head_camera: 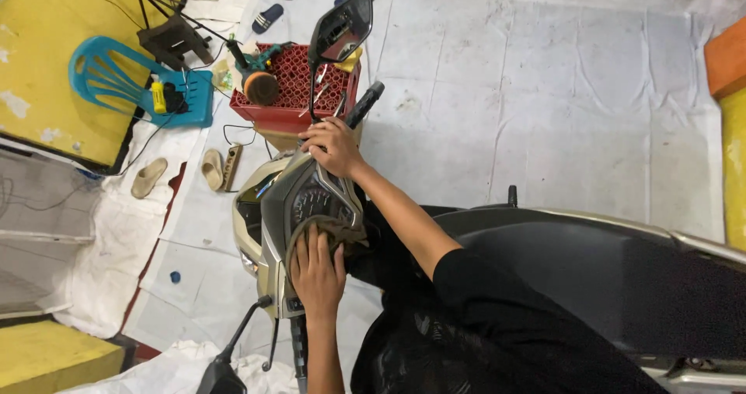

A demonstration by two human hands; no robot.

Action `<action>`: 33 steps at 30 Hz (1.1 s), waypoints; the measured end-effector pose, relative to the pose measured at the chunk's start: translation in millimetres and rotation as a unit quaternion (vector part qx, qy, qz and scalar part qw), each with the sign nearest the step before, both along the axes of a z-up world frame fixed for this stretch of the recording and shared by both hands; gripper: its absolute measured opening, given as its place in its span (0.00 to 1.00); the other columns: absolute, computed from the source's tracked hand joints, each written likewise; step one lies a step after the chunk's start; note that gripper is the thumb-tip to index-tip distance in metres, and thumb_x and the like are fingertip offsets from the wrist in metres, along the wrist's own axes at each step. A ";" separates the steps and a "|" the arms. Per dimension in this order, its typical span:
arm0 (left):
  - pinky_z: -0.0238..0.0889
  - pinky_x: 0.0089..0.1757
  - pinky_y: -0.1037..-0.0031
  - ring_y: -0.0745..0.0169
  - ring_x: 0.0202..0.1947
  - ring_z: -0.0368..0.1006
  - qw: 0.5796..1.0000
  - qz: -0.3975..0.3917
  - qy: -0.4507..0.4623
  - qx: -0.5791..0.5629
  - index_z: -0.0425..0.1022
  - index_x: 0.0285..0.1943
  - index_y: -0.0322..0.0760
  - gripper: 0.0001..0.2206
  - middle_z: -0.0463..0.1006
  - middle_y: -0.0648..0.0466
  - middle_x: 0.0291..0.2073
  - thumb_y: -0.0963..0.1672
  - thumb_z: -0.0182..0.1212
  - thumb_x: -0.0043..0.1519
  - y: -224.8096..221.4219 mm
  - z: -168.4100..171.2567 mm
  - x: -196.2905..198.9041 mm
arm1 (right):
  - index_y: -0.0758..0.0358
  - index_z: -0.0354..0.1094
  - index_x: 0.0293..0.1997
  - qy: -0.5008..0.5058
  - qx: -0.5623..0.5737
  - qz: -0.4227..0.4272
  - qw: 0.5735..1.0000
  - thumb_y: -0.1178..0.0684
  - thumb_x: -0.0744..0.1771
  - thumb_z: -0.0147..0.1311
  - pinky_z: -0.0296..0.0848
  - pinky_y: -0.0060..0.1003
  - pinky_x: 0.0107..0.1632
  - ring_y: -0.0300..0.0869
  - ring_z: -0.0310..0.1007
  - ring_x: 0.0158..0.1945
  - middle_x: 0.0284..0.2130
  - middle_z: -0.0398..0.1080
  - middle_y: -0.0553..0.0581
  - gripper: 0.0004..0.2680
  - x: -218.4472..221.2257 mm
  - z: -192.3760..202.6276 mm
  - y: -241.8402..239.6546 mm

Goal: The person wipes the dashboard and handlebar area of a scooter using a cloth. The camera angle is unstable, frequently obscuring the hands and the scooter's front section.

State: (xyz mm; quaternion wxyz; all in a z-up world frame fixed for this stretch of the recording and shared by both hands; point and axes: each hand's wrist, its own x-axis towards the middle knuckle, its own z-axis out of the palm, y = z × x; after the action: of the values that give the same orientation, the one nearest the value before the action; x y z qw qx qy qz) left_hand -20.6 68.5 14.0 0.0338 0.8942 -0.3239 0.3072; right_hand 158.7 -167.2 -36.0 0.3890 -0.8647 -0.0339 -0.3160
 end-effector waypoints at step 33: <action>0.56 0.59 0.60 0.53 0.66 0.66 0.993 0.088 -0.047 0.062 0.59 0.79 0.47 0.31 0.68 0.53 0.71 0.58 0.50 0.68 -35.8 -8.4 20.7 | 0.44 0.80 0.35 0.033 0.041 0.023 0.998 0.46 0.66 0.46 0.47 0.47 0.74 0.38 0.70 0.61 0.47 0.79 0.43 0.11 -5.3 7.0 1.4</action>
State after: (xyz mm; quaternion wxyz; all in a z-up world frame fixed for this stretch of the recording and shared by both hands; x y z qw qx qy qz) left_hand 0.0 32.7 5.5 -0.0643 0.9042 -0.2637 0.3297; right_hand 153.4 -165.9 -29.0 0.4318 -0.8572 -0.0276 -0.2792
